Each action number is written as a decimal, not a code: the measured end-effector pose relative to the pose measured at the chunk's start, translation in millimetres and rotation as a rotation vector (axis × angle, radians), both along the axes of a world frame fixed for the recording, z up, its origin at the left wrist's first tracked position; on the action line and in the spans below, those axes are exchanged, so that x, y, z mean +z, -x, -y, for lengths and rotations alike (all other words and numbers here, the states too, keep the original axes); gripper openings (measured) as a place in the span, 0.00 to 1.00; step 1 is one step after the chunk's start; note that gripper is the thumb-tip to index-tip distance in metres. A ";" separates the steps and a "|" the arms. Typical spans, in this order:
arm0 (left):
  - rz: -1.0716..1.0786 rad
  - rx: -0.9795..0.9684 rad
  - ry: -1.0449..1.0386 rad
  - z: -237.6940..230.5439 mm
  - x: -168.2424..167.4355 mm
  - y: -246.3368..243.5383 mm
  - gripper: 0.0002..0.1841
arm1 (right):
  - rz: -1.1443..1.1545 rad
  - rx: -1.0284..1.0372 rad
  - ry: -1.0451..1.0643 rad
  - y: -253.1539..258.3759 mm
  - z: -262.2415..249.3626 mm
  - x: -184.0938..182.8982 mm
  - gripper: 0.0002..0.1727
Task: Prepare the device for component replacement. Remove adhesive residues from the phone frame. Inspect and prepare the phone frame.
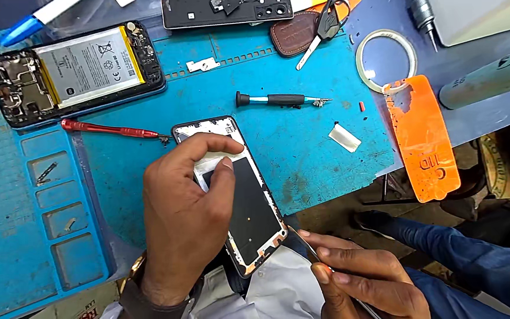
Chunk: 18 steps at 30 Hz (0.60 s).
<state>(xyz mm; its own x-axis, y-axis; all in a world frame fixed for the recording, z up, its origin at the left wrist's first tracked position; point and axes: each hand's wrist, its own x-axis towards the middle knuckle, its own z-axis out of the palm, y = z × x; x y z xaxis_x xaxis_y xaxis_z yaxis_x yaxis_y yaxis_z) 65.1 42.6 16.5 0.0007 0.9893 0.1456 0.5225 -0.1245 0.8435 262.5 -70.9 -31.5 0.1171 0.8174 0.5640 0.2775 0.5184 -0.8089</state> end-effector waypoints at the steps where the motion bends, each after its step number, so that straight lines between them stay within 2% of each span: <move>1: 0.005 0.001 0.001 0.1 -0.1 -0.1 0.13 | 0.002 0.003 0.004 -0.4 0.2 0.3 0.09; 18: -0.001 0.017 0.014 0.7 1.3 -1.6 0.13 | 0.041 0.003 -0.012 2.4 -3.2 1.5 0.09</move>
